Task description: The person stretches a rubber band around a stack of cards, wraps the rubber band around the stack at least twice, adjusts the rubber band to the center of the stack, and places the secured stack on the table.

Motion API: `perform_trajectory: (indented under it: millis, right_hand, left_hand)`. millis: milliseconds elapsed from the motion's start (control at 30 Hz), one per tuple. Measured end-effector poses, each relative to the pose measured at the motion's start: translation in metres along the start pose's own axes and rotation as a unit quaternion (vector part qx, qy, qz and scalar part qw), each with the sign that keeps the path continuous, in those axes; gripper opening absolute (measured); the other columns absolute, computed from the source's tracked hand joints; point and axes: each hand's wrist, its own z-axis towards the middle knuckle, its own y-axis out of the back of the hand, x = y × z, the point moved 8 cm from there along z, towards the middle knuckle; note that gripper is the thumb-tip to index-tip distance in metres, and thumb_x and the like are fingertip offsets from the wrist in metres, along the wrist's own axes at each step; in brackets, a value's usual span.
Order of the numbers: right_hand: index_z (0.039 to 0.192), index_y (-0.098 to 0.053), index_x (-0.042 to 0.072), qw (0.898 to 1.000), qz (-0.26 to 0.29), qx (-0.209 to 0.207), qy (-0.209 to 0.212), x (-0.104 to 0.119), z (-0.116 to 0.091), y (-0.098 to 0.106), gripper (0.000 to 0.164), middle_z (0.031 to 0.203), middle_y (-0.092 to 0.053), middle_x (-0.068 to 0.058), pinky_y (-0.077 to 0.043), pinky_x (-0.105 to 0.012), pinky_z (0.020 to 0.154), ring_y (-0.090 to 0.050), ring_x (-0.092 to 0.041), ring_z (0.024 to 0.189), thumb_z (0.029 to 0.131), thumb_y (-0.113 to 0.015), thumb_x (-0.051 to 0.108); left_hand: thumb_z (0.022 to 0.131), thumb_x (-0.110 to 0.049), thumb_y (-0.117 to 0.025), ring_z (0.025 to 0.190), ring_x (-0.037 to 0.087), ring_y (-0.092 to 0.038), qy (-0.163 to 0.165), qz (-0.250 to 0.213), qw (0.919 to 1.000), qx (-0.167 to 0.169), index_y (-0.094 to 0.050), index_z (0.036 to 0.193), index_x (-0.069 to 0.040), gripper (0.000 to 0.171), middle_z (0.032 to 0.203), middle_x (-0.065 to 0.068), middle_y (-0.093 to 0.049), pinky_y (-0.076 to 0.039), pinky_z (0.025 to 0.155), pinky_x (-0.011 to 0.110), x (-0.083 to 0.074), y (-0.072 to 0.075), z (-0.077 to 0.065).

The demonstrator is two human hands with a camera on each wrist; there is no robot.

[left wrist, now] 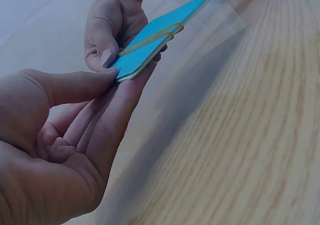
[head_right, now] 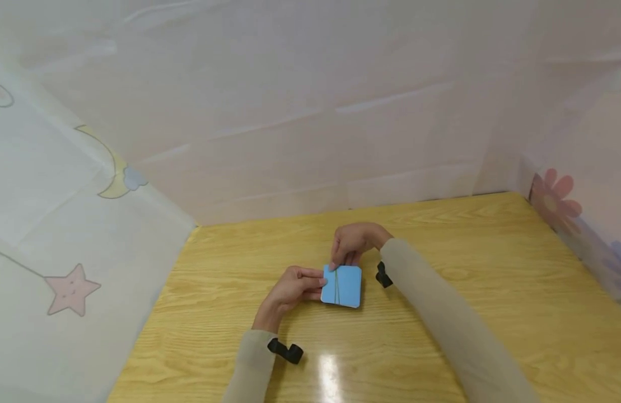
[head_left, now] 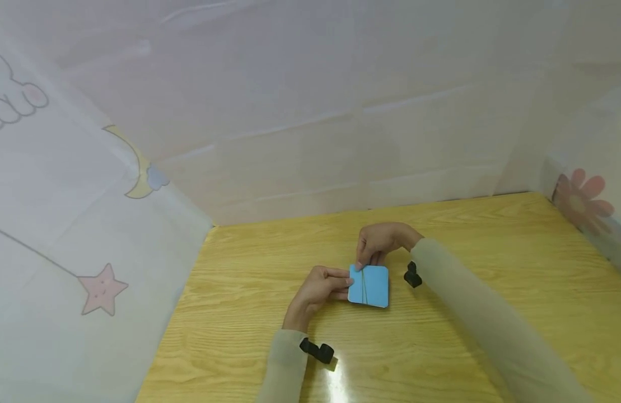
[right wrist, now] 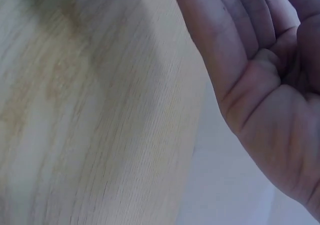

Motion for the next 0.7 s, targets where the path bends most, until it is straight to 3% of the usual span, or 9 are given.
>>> perform_trajectory:
  millis: [133, 200, 367, 533, 700]
  right_hand:
    - [0.071, -0.074, 0.005, 1.000, 0.001, 0.000, -0.001, -0.001, -0.003, 0.001, 0.029, 0.056, -0.047, 0.004, -0.034, -0.023, 0.052, -0.034, -0.008, 0.050, 0.093, -0.082, 0.021]
    - [0.068, -0.069, 0.006, 1.000, 0.001, -0.005, -0.004, -0.003, -0.005, 0.002, 0.032, 0.056, -0.046, 0.005, -0.034, -0.023, 0.051, -0.034, -0.008, 0.050, 0.093, -0.082, 0.022]
    - [0.076, -0.079, 0.008, 1.000, -0.005, -0.021, -0.006, -0.010, -0.006, 0.007, 0.023, 0.059, -0.055, 0.006, -0.044, -0.021, 0.053, -0.043, -0.005, 0.052, 0.092, -0.083, 0.024]
    - [0.087, -0.084, 0.008, 1.000, 0.013, -0.022, -0.015, -0.021, -0.006, 0.008, 0.016, 0.069, -0.073, 0.004, -0.064, -0.030, 0.069, -0.063, -0.007, 0.061, 0.092, -0.083, 0.023]
    - [0.090, -0.084, 0.007, 1.000, 0.011, -0.011, -0.001, -0.019, -0.005, 0.006, 0.016, 0.077, -0.077, 0.003, -0.067, -0.037, 0.078, -0.068, -0.009, 0.068, 0.093, -0.082, 0.023]
  left_hand:
    - [0.097, -0.002, -0.071, 0.083, 0.018, -0.080, -0.009, -0.002, 1.0000, 0.001, -0.075, 0.121, 0.008, 0.026, 0.119, 0.022, -0.077, -0.067, 0.077, 0.033, -0.001, -0.002, 0.001]
    - [0.098, -0.002, -0.071, 0.082, 0.017, -0.080, -0.014, 0.000, 0.9999, 0.002, -0.074, 0.121, 0.008, 0.026, 0.119, 0.022, -0.077, -0.067, 0.077, 0.033, -0.002, -0.003, 0.002]
    - [0.097, -0.001, -0.071, 0.077, 0.013, -0.079, -0.017, -0.001, 0.9998, -0.007, -0.073, 0.122, 0.010, 0.027, 0.112, 0.019, -0.078, -0.067, 0.074, 0.030, -0.001, 0.000, 0.004]
    - [0.097, -0.001, -0.071, 0.076, 0.014, -0.079, -0.013, -0.005, 0.9998, -0.016, -0.073, 0.121, 0.011, 0.027, 0.106, 0.019, -0.079, -0.067, 0.074, 0.031, 0.002, 0.007, 0.003]
    - [0.097, -0.001, -0.071, 0.079, 0.015, -0.079, -0.008, -0.006, 0.9999, -0.010, -0.074, 0.121, 0.009, 0.026, 0.109, 0.022, -0.079, -0.067, 0.075, 0.031, 0.002, 0.011, 0.001]
